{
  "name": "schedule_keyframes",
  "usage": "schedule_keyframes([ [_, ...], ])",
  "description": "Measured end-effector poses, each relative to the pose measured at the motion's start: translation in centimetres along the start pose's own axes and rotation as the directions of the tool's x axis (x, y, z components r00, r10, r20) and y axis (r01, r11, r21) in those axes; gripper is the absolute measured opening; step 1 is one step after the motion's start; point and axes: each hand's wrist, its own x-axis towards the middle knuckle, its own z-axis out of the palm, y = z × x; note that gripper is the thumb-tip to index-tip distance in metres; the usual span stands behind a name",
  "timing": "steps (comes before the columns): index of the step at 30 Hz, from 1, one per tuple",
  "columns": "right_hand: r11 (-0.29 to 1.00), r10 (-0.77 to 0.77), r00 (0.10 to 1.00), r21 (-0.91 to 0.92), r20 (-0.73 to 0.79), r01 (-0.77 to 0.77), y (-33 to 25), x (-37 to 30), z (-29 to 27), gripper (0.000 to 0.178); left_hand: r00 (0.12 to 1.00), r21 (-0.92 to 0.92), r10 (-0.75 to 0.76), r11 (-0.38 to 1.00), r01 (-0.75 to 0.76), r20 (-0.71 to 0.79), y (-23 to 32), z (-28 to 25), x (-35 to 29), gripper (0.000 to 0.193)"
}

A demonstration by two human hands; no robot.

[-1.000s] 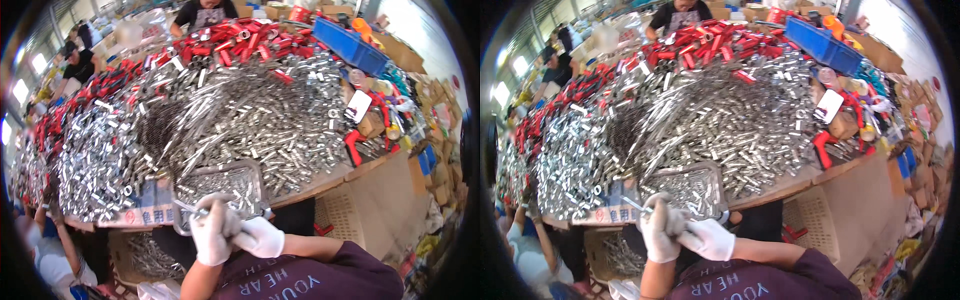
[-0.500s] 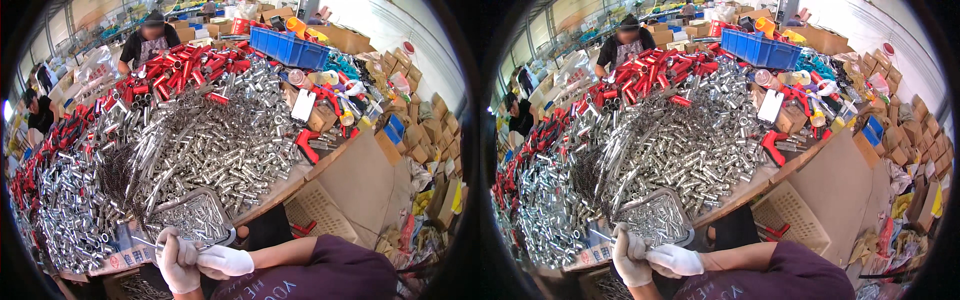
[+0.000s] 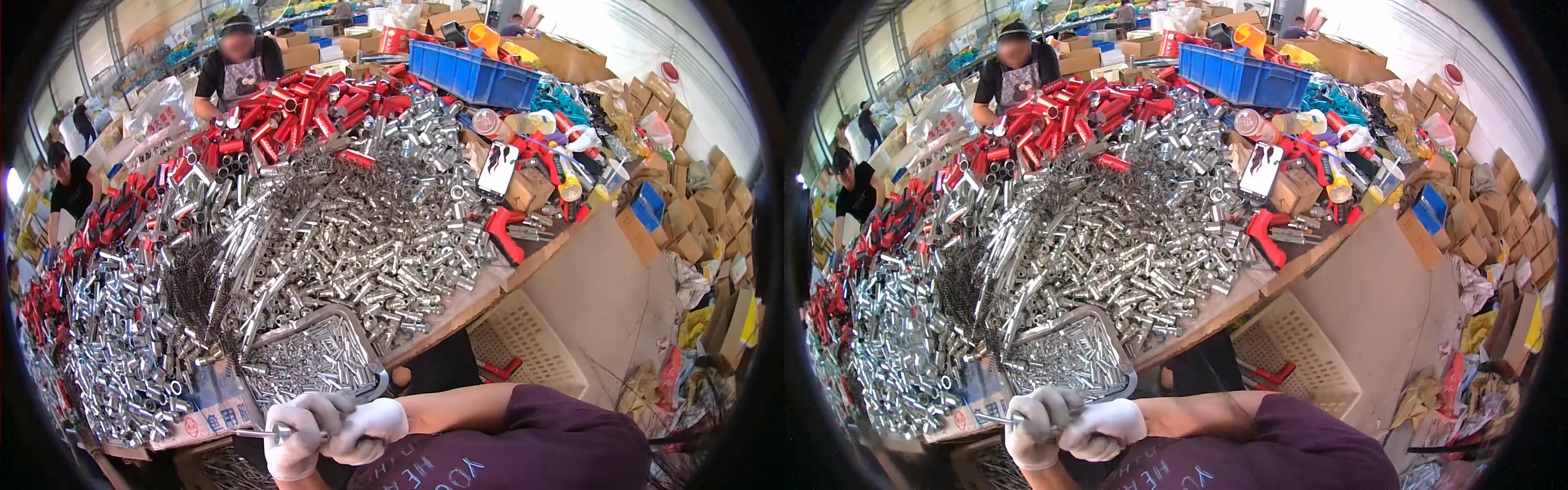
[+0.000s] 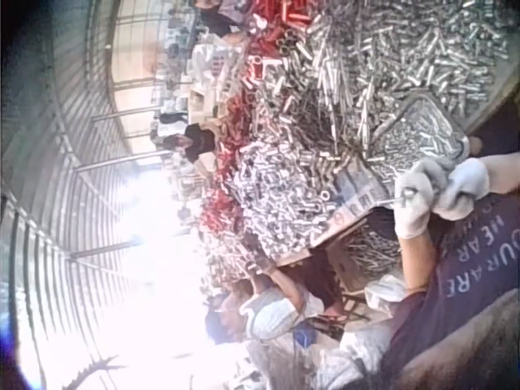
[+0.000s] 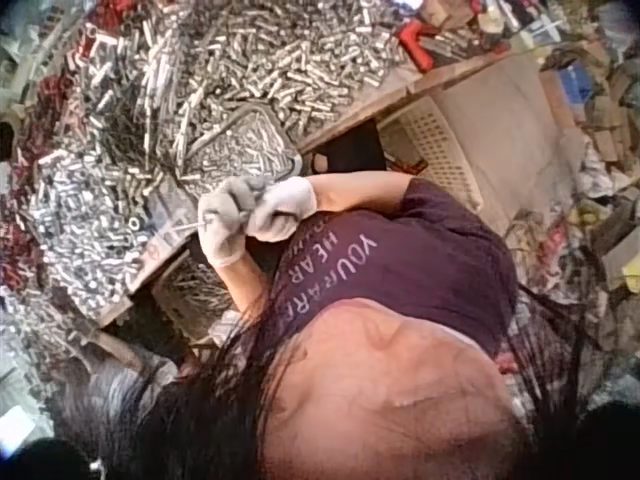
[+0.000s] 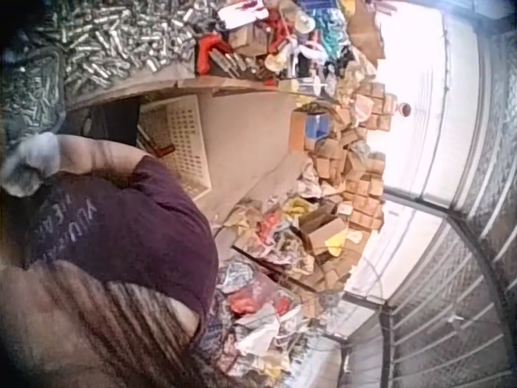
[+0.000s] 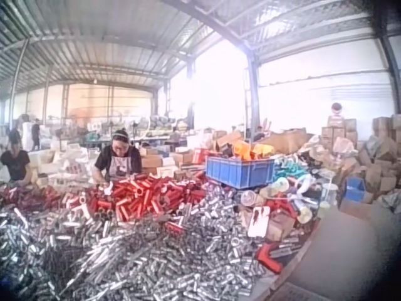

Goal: The person assembles hand tools by retrieving metal tubes, inserting small metal components from a tray into the tubes, and attaching plastic handles by hand.

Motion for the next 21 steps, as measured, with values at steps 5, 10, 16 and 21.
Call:
schedule_keyframes([
  [5,0.863,-0.113,0.953,-0.503,-0.281,-0.047,0.4,0.7,2.5,0.028,0.919,-0.174,-0.321,0.942,0.286,-0.228,1.0,-0.4,-2.8,0.052],
  [10,0.072,-0.727,0.624,-0.936,-0.285,-0.344,1.0,-0.6,2.4,0.031,0.793,0.018,-0.206,0.965,0.263,-0.573,1.5,0.7,-1.5,0.049],
  [16,0.457,-0.477,0.794,-0.878,-0.377,-0.142,0.3,-0.9,3.9,0.052,0.807,-0.336,-0.301,0.932,0.136,-0.508,2.9,-1.5,-0.4,0.051],
  [21,0.986,-0.099,0.971,-0.156,-0.218,0.066,-1.3,-1.2,2.4,0.039,0.86,-0.486,-0.294,0.872,0.061,-0.418,2.6,-2.0,-1.2,0.048],
])
